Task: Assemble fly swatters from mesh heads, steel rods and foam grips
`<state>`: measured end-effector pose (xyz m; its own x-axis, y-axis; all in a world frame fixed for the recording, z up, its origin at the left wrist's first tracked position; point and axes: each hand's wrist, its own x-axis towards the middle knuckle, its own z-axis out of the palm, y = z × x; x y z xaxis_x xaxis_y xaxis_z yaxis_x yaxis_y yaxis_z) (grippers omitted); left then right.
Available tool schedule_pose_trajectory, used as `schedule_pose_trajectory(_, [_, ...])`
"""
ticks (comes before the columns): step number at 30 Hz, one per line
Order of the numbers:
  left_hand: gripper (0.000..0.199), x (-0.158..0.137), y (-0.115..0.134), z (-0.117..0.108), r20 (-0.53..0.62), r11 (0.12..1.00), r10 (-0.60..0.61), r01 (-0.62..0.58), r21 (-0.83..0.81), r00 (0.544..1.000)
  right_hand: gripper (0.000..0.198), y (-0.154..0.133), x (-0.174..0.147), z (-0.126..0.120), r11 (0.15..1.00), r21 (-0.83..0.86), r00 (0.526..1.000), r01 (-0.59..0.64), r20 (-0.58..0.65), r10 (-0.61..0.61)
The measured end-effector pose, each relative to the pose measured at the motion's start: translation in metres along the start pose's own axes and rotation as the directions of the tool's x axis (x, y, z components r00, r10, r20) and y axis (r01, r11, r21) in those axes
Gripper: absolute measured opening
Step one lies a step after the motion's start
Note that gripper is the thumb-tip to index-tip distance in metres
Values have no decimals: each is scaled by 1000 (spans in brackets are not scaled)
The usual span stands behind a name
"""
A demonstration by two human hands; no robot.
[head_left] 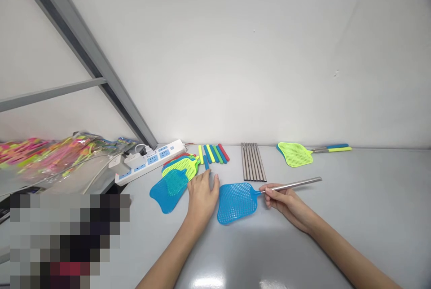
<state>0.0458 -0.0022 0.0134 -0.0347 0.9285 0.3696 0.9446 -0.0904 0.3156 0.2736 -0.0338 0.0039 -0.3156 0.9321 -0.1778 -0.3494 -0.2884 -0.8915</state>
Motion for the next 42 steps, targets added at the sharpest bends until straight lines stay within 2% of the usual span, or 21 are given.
schedule_pose_trajectory(7, [20, 5, -6, -14, -19, 996, 19, -20, -85, 1000, 20, 0, 0, 0, 1000, -3, 1000, 0, -1, 0])
schedule_pose_trajectory(14, [18, 12, -2, -31, -250, 964, -57, -12, -266, 967, 17, -2, -2, 1, 1000, -8, 1000, 2, 3, -2])
schedule_pose_trajectory(17, [16, 12, 1, -35, -282, 925, -133, 17, -380, 950, 18, -1, -1, 1, 1000, -14, 999, 23, 29, -22])
schedule_pose_trajectory(20, [15, 9, 3, -32, -201, 838, -221, 80, -539, 954, 22, 1, 0, 1, 998, 19, 996, 53, 64, -54])
schedule_pose_trajectory(23, [17, 6, 3, -23, -71, 688, -264, 137, -713, 962, 25, 1, 1, 1, 996, 67, 995, 59, 74, -64])
schedule_pose_trajectory(27, [22, 6, 3, -12, 73, 494, -268, 201, -846, 961, 26, -2, 0, 0, 987, 145, 996, 62, 49, -70])
schedule_pose_trajectory(28, [22, 6, 4, -11, 108, 426, -269, 219, -878, 957, 26, -2, 0, -1, 984, 165, 996, 64, 45, -72])
schedule_pose_trajectory(31, [18, 7, 7, -12, 276, 144, -248, 317, -937, 929, 20, -4, -1, -2, 974, 216, 996, 71, 45, -83])
schedule_pose_trajectory(33, [14, 7, 10, -15, 368, 42, -193, 383, -923, 909, 12, -4, -2, -1, 969, 232, 994, 79, 48, -93])
schedule_pose_trajectory(34, [12, 7, 11, -17, 404, 29, -159, 413, -910, 901, 7, -3, -3, -1, 969, 230, 994, 85, 50, -100])
schedule_pose_trajectory(37, [12, 5, 14, -21, 496, 64, -51, 499, -864, 867, 3, -2, -3, 1, 977, 187, 991, 107, 53, -119])
schedule_pose_trajectory(40, [23, 3, 18, -25, 586, 141, 30, 577, -804, 810, 6, -2, -3, -1, 982, 145, 991, 124, 24, -129])
schedule_pose_trajectory(42, [30, 2, 19, -27, 601, 203, 55, 581, -788, 797, 9, -3, -2, -3, 980, 134, 989, 145, -14, -144])
